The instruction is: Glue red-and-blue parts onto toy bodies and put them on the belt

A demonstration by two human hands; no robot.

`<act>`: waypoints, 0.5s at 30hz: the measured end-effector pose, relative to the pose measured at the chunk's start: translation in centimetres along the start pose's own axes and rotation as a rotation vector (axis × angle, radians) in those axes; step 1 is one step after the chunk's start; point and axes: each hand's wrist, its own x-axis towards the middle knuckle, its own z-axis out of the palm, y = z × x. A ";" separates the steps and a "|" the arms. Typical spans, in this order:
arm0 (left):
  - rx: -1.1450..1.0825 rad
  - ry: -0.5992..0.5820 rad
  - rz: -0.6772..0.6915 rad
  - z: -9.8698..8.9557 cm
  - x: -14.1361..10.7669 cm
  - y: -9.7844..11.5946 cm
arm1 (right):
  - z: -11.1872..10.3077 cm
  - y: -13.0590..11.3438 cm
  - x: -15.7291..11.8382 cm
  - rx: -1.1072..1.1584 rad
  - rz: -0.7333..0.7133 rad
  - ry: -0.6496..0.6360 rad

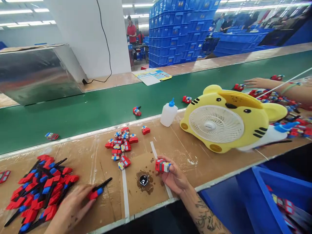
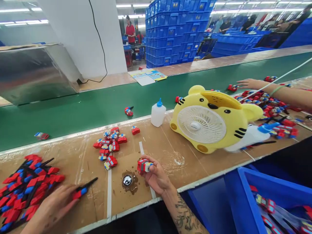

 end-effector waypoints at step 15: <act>0.084 -0.204 0.797 -0.3 9.7 15.4 | -1.6 -0.1 -2.1 -0.120 -0.021 0.062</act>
